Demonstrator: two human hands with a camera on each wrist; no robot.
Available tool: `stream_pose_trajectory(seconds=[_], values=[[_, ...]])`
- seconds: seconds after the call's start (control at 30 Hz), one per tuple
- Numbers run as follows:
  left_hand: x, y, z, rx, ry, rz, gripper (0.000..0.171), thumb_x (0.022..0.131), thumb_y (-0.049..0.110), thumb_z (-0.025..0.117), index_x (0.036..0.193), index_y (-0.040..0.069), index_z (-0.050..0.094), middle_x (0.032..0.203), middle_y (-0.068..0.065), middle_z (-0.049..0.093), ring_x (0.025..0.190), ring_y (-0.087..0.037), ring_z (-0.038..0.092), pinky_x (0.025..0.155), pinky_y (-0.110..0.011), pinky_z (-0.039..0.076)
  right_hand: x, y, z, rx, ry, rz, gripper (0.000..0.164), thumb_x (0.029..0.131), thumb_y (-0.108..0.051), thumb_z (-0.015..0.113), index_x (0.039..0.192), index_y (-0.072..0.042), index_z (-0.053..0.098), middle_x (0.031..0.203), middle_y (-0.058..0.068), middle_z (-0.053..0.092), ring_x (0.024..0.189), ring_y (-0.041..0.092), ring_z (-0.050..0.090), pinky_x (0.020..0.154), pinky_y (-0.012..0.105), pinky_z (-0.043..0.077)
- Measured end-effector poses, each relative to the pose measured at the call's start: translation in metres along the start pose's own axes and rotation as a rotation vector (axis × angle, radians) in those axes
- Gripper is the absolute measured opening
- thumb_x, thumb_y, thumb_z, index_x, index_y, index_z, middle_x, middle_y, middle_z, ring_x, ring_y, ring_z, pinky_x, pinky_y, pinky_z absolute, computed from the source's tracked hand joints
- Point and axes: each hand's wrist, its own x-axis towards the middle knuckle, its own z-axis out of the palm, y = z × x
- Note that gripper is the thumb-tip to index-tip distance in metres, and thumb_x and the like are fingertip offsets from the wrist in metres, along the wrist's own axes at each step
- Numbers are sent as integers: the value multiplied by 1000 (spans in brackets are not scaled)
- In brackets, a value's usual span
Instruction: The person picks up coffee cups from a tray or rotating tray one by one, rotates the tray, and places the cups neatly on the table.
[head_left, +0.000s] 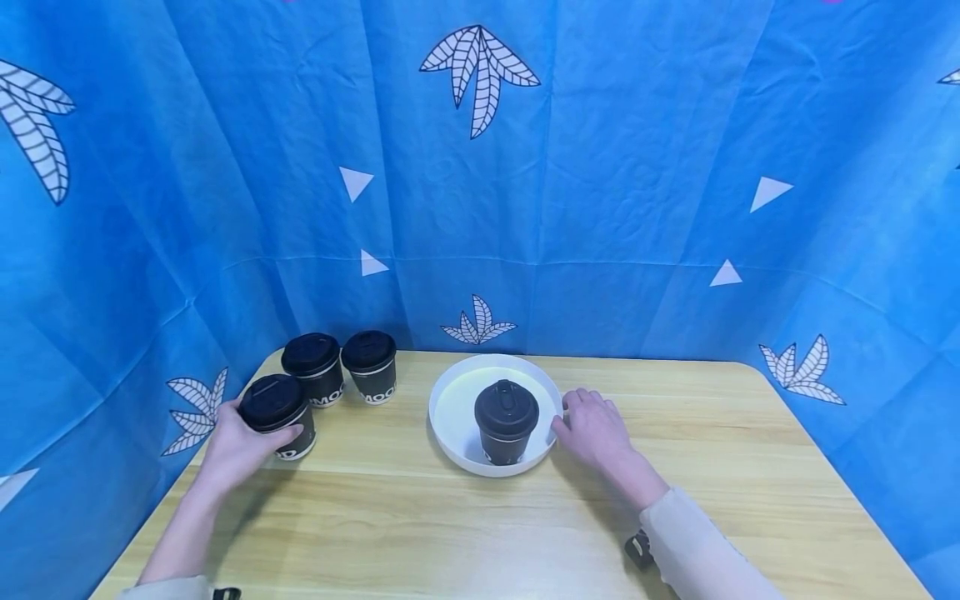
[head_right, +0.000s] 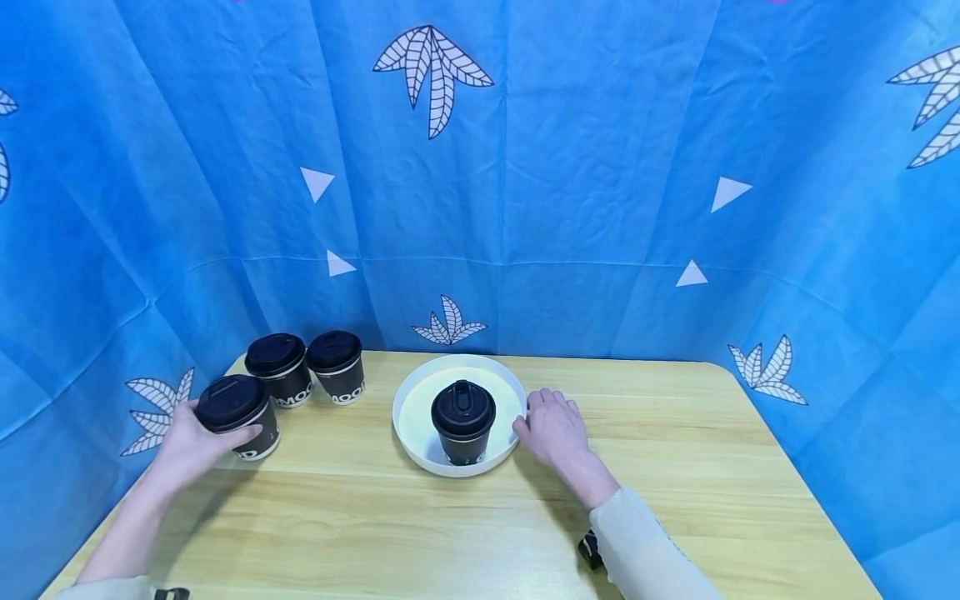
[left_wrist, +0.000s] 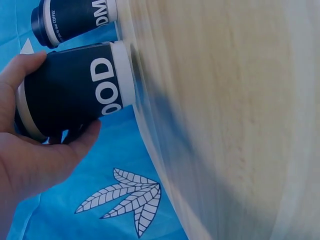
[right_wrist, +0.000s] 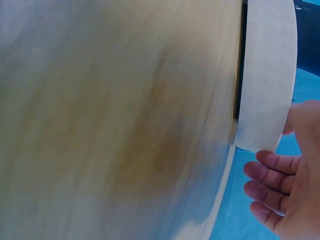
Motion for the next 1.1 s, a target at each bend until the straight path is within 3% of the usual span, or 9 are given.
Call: stream_pose_trajectory(seconds=[0.47,0.7,0.87,0.97,1.1], values=[[6,-5,1,-1,36,33,88,81,19,89,143,-17,39,136,-41,53,125,-50,52,106,-60,41,-1,-1,-2,2,-4,4,36,97,-31,62,115,0,64,112,14,65,106,33,59,90,49,49],[4,-3,0,-8,18,-66,110,81,21,88,153,-18,14,146,-46,37,135,-56,41,114,-66,33,-1,-2,-2,1,-5,7,36,97,-31,61,115,-1,64,111,14,64,107,34,59,90,49,49],[3,-1,1,-52,35,-64,116,79,20,91,154,-16,10,148,-44,35,137,-54,39,117,-65,31,-1,-1,-1,2,-6,8,35,97,-31,61,114,-1,64,111,14,64,107,34,58,91,49,49],[1,3,1,-58,66,-79,124,79,21,91,157,-13,1,153,-45,24,141,-56,33,119,-66,27,-1,-2,-2,5,-10,10,35,97,-31,61,115,-1,64,111,14,64,107,34,58,91,50,49],[-4,11,3,1,150,-77,132,78,29,91,161,-4,-6,161,-41,9,146,-58,21,119,-72,22,-2,-2,-2,6,-11,11,36,97,-31,61,115,0,64,112,15,64,107,34,58,92,50,49]])
